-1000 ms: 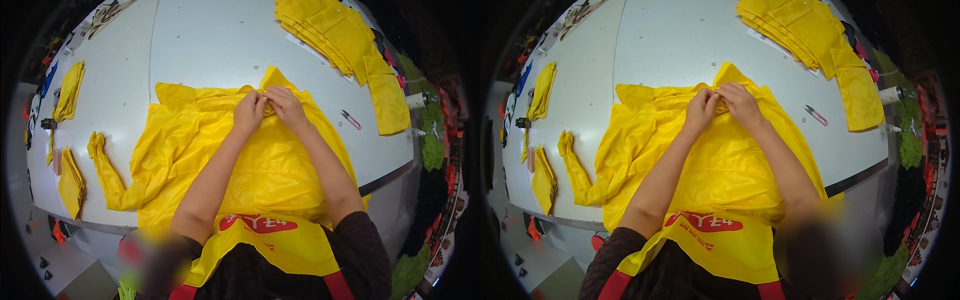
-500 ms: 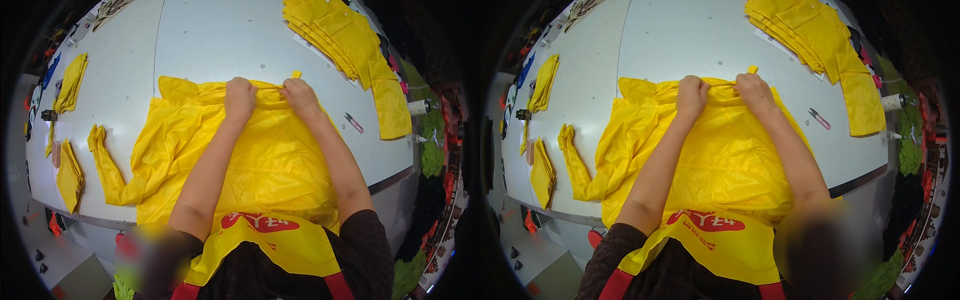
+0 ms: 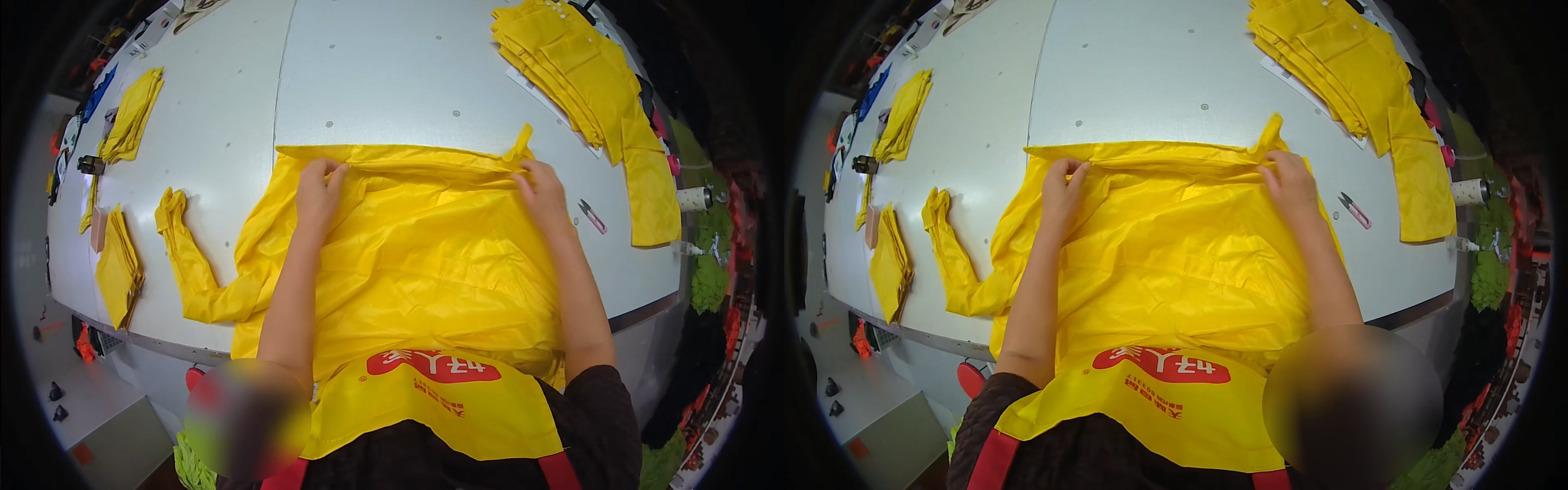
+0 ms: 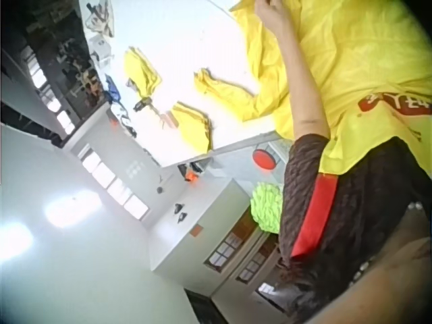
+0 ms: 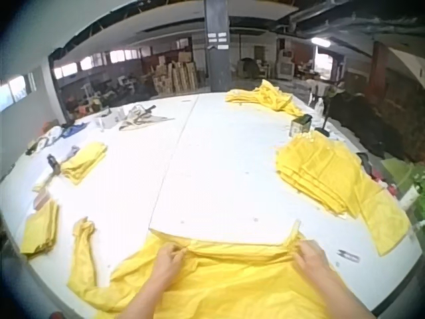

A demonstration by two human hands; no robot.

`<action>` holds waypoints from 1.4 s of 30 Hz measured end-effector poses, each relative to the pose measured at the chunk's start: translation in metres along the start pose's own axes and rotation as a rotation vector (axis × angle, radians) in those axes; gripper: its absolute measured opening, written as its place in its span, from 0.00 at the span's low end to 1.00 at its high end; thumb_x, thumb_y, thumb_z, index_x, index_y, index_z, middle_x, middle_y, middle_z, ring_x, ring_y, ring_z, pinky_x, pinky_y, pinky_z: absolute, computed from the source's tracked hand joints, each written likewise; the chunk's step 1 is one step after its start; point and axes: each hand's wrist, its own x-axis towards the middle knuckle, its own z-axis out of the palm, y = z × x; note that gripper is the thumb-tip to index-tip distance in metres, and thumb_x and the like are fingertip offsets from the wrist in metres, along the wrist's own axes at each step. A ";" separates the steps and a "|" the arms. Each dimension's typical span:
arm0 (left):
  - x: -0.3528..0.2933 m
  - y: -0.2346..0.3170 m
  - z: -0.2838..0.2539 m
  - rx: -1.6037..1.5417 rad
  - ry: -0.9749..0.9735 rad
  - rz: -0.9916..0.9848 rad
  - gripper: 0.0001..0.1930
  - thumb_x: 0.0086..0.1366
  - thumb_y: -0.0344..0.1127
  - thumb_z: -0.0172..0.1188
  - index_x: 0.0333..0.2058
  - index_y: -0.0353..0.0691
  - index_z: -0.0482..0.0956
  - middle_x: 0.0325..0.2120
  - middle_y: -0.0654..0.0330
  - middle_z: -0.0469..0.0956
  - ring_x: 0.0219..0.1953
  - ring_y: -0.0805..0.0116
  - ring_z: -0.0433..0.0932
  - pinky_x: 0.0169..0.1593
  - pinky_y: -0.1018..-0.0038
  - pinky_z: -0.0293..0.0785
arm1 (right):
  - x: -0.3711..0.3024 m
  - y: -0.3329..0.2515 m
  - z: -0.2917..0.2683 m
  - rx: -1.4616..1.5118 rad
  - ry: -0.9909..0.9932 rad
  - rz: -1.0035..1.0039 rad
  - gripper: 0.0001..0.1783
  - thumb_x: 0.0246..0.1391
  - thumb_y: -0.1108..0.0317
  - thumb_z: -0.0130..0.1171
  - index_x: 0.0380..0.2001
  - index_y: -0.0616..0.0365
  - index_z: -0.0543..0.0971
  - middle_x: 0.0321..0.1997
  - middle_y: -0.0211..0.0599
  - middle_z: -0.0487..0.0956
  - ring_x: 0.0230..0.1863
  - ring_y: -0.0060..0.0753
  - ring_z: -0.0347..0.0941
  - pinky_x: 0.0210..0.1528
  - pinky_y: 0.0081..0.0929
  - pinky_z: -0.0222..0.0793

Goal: The person folds a yellow raincoat on a white table, smoothing the fabric and aligning edges. They use scissors to trim loose threads and then fold the garment into a compact rectangle.

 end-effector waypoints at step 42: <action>0.049 0.025 -0.013 -0.530 0.450 0.067 0.14 0.65 0.38 0.46 0.30 0.33 0.74 0.25 0.61 0.74 0.29 0.74 0.71 0.35 0.79 0.67 | 0.055 0.013 0.029 0.392 -0.165 0.355 0.17 0.47 0.60 0.59 0.20 0.62 0.68 0.16 0.31 0.66 0.20 0.24 0.58 0.24 0.24 0.58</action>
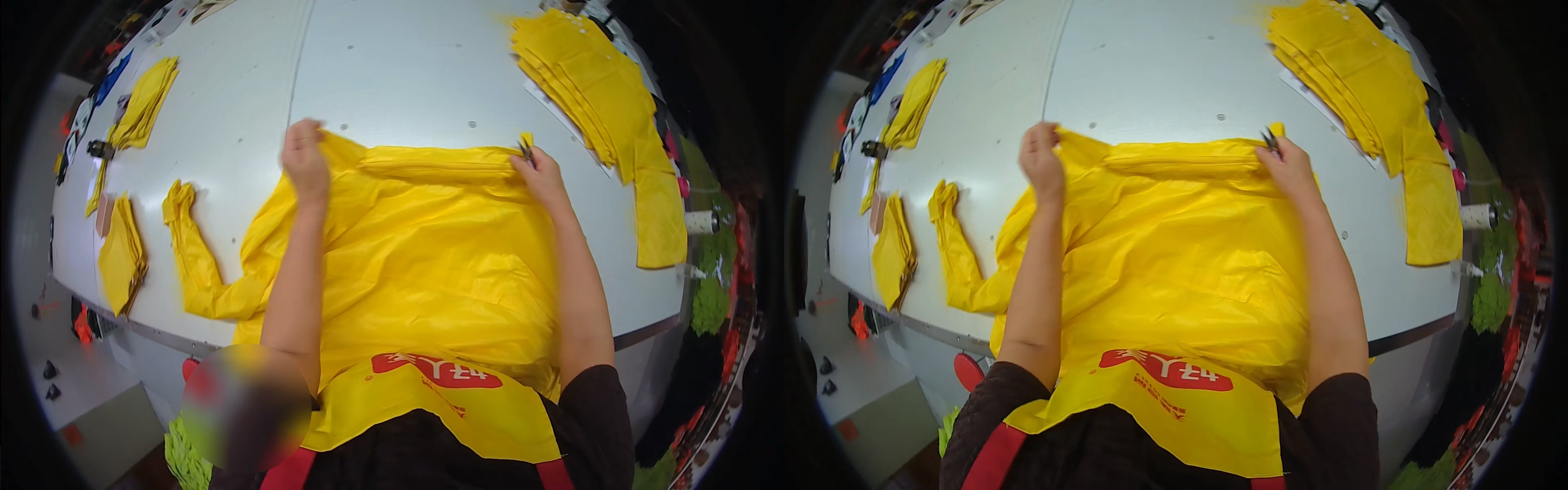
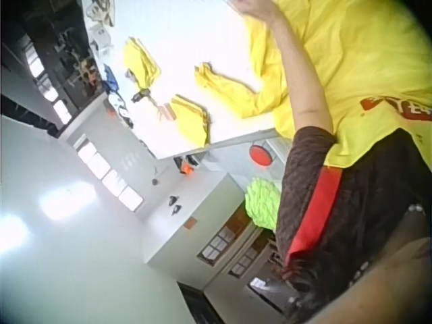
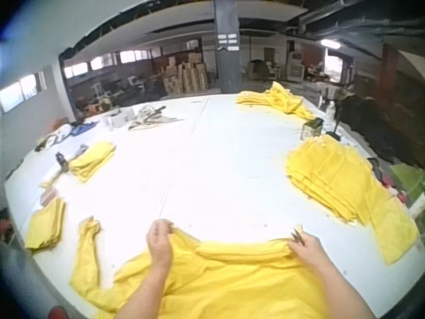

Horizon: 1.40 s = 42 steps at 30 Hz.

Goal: The person folds a yellow raincoat on a white table, smoothing the fabric and aligning edges. They use scissors to trim loose threads and then fold the garment into a compact rectangle.

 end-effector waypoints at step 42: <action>-0.241 0.123 -0.314 -0.147 -0.109 -0.851 0.23 0.50 0.28 0.55 0.48 0.31 0.69 0.40 0.56 0.75 0.42 0.64 0.74 0.46 0.72 0.70 | -0.338 -0.043 -0.083 1.057 -0.007 0.397 0.34 0.39 0.66 0.51 0.54 0.70 0.63 0.54 0.49 0.68 0.52 0.45 0.67 0.56 0.33 0.62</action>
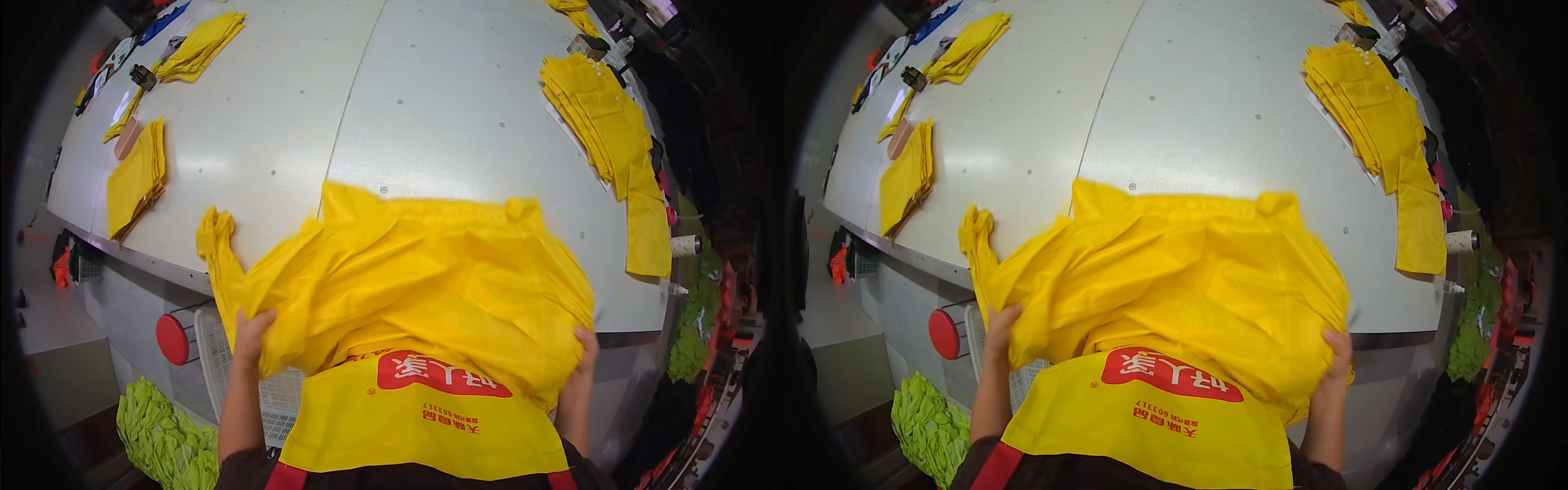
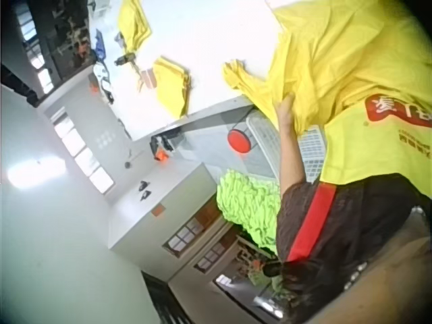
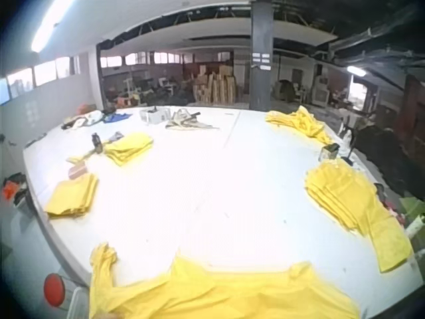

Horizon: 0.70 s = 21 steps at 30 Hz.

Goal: The person folds a yellow raincoat on a white table, smoothing the fabric and aligning edges. They use scissors to trim loose threads and then fold the garment into a compact rectangle.

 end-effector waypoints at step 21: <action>0.206 0.252 0.082 0.820 0.062 0.894 0.34 0.60 0.50 0.53 0.58 0.35 0.56 0.55 0.41 0.62 0.58 0.48 0.60 0.59 0.68 0.57 | 0.285 -0.272 0.232 -1.586 0.399 -1.148 0.23 0.49 0.51 0.58 0.33 0.65 0.78 0.31 0.41 0.79 0.34 0.30 0.75 0.37 0.24 0.67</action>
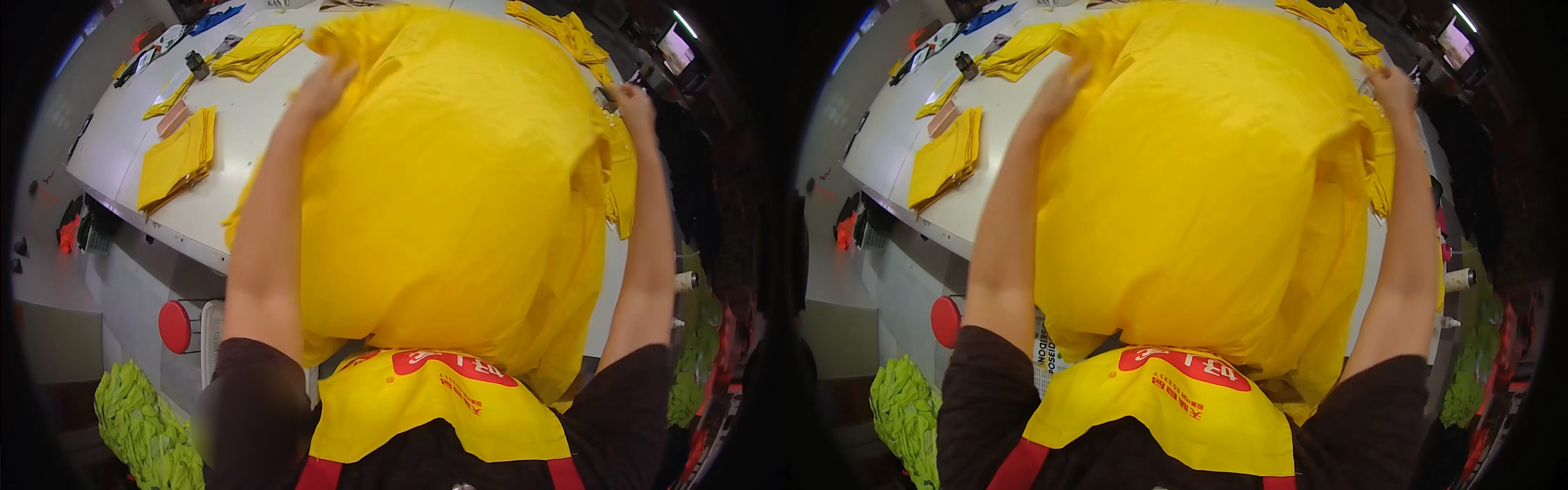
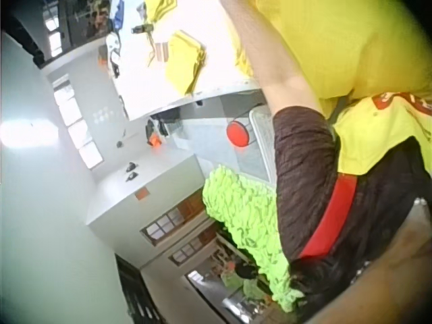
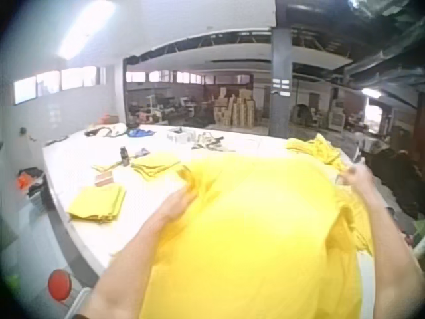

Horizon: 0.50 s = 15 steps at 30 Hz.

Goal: The person folds a yellow raincoat on a white table, smoothing the fabric and aligning edges. They use scissors to trim loose threads and then fold the garment into a compact rectangle.

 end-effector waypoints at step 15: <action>-0.302 -0.176 0.029 -0.626 0.151 -0.809 0.20 0.65 0.43 0.47 0.46 0.31 0.70 0.40 0.53 0.75 0.39 0.61 0.75 0.42 0.73 0.70 | -0.399 -0.133 0.043 1.070 -0.576 0.826 0.24 0.47 0.62 0.61 0.43 0.68 0.71 0.36 0.35 0.74 0.36 0.25 0.70 0.42 0.19 0.66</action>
